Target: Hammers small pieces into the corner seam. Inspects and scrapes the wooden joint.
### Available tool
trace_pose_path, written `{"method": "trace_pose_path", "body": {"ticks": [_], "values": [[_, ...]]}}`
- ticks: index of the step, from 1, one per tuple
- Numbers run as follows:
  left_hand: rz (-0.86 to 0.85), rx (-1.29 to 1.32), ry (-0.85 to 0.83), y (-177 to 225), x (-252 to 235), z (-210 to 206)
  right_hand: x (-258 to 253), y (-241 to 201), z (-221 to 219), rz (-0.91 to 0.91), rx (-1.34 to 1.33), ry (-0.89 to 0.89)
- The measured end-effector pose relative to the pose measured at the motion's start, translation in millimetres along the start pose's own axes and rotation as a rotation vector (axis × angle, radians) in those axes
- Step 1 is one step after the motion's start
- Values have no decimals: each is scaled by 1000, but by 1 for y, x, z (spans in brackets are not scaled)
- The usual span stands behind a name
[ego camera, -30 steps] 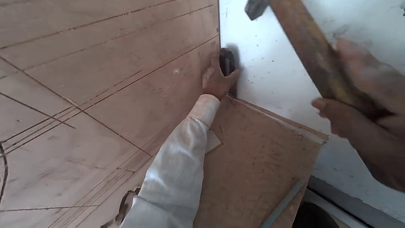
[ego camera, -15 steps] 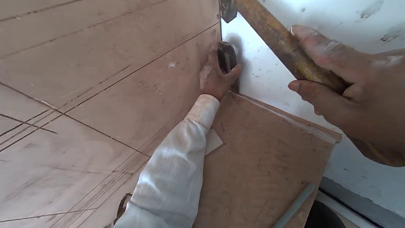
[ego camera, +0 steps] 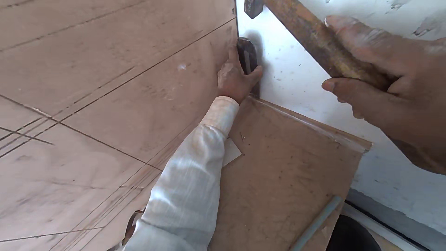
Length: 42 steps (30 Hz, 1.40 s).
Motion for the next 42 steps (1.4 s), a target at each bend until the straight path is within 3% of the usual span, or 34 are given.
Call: {"method": "trace_pose_path", "body": {"ticks": [5, 11, 16, 21, 25, 31, 37, 42], "values": [[-9, -6, 9, -1, 1, 0, -19, -6, 8, -22, 6, -67], [11, -25, 8, 2, 2, 1, -27, -10, 10, -118, 30, -273], [4, -20, 2, 1, 2, 1, -22, -3, 8, -32, 41, -197], [11, -22, 0, 2, 1, 1, -20, -2, 9, -71, 75, -305], [24, -17, -1, 4, 3, 3, -17, 0, 10, 13, 17, -112], [11, -34, 9, 3, 3, 1, -26, -6, 19, 28, 38, -188], [7, -46, 7, 4, 3, 2, -25, 1, 22, 59, -68, -54], [35, -47, 0, 4, 4, 1, -27, -12, 22, 81, 91, -207]]}}
Point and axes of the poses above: each hand's wrist, its own x-axis away from the middle knuckle, its own z-axis out of the back of the hand, y = z × x, the point moved 4 cm from there along -x, towards the middle knuckle, and after that the axes turned 1 degree about y, right-handed, at the moved point
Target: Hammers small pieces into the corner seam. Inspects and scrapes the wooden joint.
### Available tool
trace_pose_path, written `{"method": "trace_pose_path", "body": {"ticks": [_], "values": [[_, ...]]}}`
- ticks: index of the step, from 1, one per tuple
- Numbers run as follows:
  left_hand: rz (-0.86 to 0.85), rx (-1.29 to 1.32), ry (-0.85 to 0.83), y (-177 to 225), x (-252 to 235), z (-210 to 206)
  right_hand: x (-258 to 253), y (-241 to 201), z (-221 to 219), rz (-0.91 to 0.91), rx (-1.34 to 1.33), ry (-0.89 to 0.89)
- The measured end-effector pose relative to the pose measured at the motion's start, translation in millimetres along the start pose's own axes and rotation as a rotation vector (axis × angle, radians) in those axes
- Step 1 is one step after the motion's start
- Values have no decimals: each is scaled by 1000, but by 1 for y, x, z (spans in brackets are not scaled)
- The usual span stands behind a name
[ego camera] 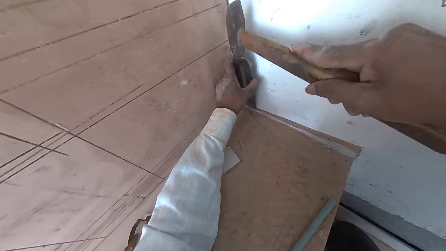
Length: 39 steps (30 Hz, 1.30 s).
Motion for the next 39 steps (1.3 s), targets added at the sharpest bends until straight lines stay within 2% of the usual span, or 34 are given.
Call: {"method": "trace_pose_path", "body": {"ticks": [2, 7, 9, 12, 14, 20, 21, 24, 26, 28, 33, 36, 38, 39], "values": [[2, 4, -2, 0, 1, 1, -2, -2, 3, -7, -12, 18], [-14, -23, 0, 0, 1, 2, -3, 11, 3, -5, -159, 207], [-16, -25, -1, -1, 1, 1, -1, 5, -1, 14, -91, 166], [-22, -3, 7, -1, 0, 1, -1, -5, -1, 1, 43, 11], [-13, -6, 3, 0, 1, 2, 0, -6, 1, -11, 37, 6], [-26, -17, 3, 0, 1, 1, -2, 13, 10, -45, -191, 259], [-28, -17, 3, -1, 1, 1, -2, 12, 8, -40, -159, 251], [-25, -9, 9, 0, 0, 0, 0, -2, 4, 23, 24, 35], [-14, -9, 6, 0, 0, 1, -3, -3, 6, 22, 68, -18], [-4, -17, -6, 2, 2, 1, -1, -4, 8, 1, 30, 23], [-15, -21, 3, 0, 0, 1, -1, 13, 11, -51, -159, 276], [-6, -2, -11, 0, 0, 0, 2, 1, 2, 34, 15, 154], [-3, -3, -8, 1, 0, 0, 1, -6, 5, 19, 95, -8], [-1, -5, -5, 0, 0, 0, -1, -8, 7, 26, 111, -25]]}}
Point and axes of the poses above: each hand's wrist, its own x-axis away from the middle knuckle, its own z-axis out of the back of the hand, y = z × x, the point moved 4 cm from there along -x, towards the middle knuckle, and after that the axes turned 1 degree about y, right-handed, at the moved point
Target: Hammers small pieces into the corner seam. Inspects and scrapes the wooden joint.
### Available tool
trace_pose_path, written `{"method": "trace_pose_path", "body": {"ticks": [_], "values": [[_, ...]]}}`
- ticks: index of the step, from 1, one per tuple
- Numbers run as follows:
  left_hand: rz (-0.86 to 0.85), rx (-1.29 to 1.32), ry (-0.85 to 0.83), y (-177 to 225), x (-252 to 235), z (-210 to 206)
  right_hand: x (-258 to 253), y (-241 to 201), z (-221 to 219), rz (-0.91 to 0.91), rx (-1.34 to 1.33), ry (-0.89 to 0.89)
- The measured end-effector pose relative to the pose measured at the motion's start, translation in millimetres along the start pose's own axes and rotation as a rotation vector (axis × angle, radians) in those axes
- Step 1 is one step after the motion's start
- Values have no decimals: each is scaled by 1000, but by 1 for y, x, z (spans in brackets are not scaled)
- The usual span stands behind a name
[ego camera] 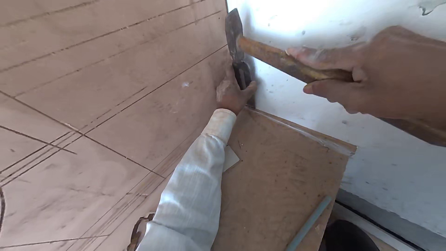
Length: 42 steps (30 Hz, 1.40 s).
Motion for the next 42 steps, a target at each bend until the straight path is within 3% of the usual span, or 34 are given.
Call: {"method": "trace_pose_path", "body": {"ticks": [7, 13, 20, 26, 33, 38, 42], "values": [[-18, -14, 10, 0, 0, 0, -2, 20, 3, -68, -245, 310], [-10, -17, 5, 1, 1, 0, -2, -1, 2, -42, -6, -34], [4, -61, -2, 2, 3, 1, -3, 14, 4, -114, -234, 297], [-1, -18, 3, 0, 1, 0, -5, 0, 2, -62, -22, -50], [-27, -24, 8, 0, 0, 0, -3, 12, 5, -117, -210, 227], [-11, -23, 7, 2, 0, -1, -3, -1, 2, -69, -27, -39], [-12, -29, -3, 2, 0, 0, 1, -3, 7, -56, -81, 115]]}}
Point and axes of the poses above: each hand's wrist, its own x-axis away from the middle knuckle, its own z-axis out of the back of the hand, y = z × x, the point moved 4 cm from there along -x, towards the middle knuckle, and after that the axes turned 1 degree about y, right-handed, at the moved point
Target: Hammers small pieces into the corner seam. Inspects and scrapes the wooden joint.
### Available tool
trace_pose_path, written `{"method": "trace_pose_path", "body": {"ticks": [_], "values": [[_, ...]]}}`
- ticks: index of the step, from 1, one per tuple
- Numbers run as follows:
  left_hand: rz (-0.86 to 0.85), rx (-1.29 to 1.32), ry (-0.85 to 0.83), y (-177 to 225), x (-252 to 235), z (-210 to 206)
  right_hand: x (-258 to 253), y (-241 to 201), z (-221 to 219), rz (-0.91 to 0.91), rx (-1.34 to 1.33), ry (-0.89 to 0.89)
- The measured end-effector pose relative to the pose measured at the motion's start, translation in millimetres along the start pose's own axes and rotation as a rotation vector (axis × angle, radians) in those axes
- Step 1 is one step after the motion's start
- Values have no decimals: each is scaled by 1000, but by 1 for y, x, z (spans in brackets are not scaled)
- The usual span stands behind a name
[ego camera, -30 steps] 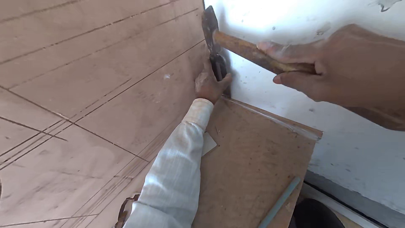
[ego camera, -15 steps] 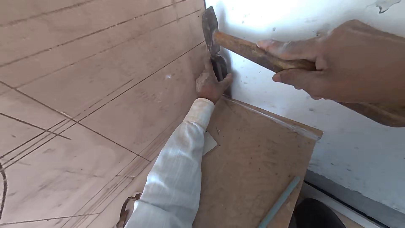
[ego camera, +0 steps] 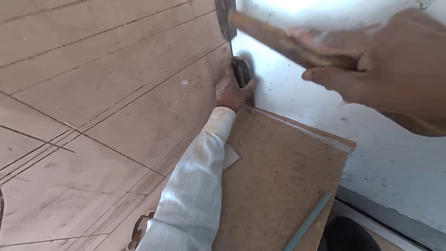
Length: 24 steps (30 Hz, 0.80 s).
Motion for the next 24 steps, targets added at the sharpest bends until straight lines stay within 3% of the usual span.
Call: {"method": "trace_pose_path", "body": {"ticks": [3, 7, 9, 14, 18, 21, 24], "values": [[3, -15, 6, -1, 1, 0, -2, 9, -1, -21, -59, 113], [-8, 22, 4, -2, -1, -1, 1, 2, -5, 25, 71, -115], [-7, 28, 12, -5, -1, -1, 1, 1, -3, 16, 91, -143], [4, 18, 4, -2, 1, 1, 16, 6, 0, -36, 5, 2], [8, 39, 14, -4, 1, 0, 51, 23, -4, -101, -141, 79], [2, 78, 42, -7, 1, 3, 91, 17, -5, -268, -208, 56], [-84, 168, 151, -4, 0, 19, 136, 21, -18, -344, -329, 129]]}}
Point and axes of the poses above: each hand's wrist, its own x-axis away from the middle knuckle, its own z-axis out of the back of the hand, y = z × x, the point moved 4 cm from there along -x, towards the middle knuckle, and after that the axes turned 1 degree about y, right-handed, at the moved point
